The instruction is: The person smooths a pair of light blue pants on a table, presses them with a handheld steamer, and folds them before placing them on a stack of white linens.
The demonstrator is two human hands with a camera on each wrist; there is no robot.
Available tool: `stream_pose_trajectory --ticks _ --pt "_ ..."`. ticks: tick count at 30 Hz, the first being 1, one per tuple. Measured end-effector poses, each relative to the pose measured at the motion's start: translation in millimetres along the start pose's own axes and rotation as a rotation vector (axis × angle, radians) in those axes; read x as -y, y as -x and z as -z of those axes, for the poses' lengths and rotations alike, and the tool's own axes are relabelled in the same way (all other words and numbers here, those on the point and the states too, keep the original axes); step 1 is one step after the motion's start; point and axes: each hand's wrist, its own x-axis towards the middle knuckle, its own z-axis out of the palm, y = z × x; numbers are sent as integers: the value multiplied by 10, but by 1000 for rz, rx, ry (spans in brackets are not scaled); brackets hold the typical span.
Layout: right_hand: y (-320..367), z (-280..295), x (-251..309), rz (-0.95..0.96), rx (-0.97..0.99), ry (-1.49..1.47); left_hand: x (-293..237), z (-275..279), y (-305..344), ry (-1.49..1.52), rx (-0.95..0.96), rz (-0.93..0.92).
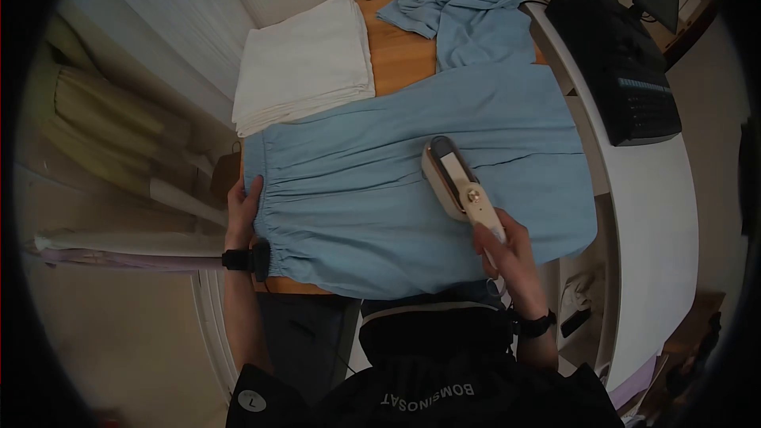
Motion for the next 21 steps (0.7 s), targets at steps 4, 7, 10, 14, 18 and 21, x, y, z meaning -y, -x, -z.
stream_pose_trajectory --ticks 4,7,10,14,18,21 --pt "-60 689 26 153 -425 32 89 379 -100 -26 -65 -11" --pt "-109 699 41 207 -526 117 183 547 -84 288 -27 78" --pt "49 309 46 252 -451 65 -69 424 359 279 -15 264" --pt "251 -551 -246 287 32 59 -225 279 758 -257 32 229" --pt "426 -1199 -658 215 508 199 1 340 722 -110 10 209" --pt "505 -1191 -774 175 567 247 106 530 603 -108 -35 151"
